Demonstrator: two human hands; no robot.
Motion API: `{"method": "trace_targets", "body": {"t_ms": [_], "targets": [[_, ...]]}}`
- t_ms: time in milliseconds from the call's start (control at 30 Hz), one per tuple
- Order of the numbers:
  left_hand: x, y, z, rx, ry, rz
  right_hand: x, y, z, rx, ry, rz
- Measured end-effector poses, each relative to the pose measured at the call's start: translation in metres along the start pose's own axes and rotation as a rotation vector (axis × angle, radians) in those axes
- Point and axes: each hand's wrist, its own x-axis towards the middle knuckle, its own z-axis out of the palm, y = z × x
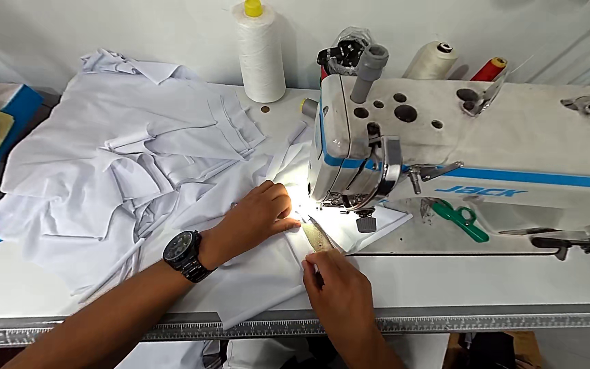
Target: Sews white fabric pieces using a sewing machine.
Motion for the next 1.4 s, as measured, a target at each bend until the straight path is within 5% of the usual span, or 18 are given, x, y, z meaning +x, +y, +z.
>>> {"method": "trace_targets", "body": {"t_ms": [133, 333, 800, 1400], "targets": [[-0.009, 0.018, 0.001, 0.146, 0.076, 0.209, 0.007, 0.002, -0.013, -0.16, -0.065, -0.158], [-0.052, 0.072, 0.023, 0.298, -0.052, -0.07, 0.028, 0.05, -0.023, 0.006, -0.317, -0.376], [0.002, 0.001, 0.012, 0.102, -0.143, 0.252, 0.022, 0.062, -0.015, -0.069, -0.257, -0.219], [0.005, 0.002, 0.01, 0.136, -0.183, 0.227, 0.017, 0.04, -0.019, -0.154, -0.23, -0.092]]}}
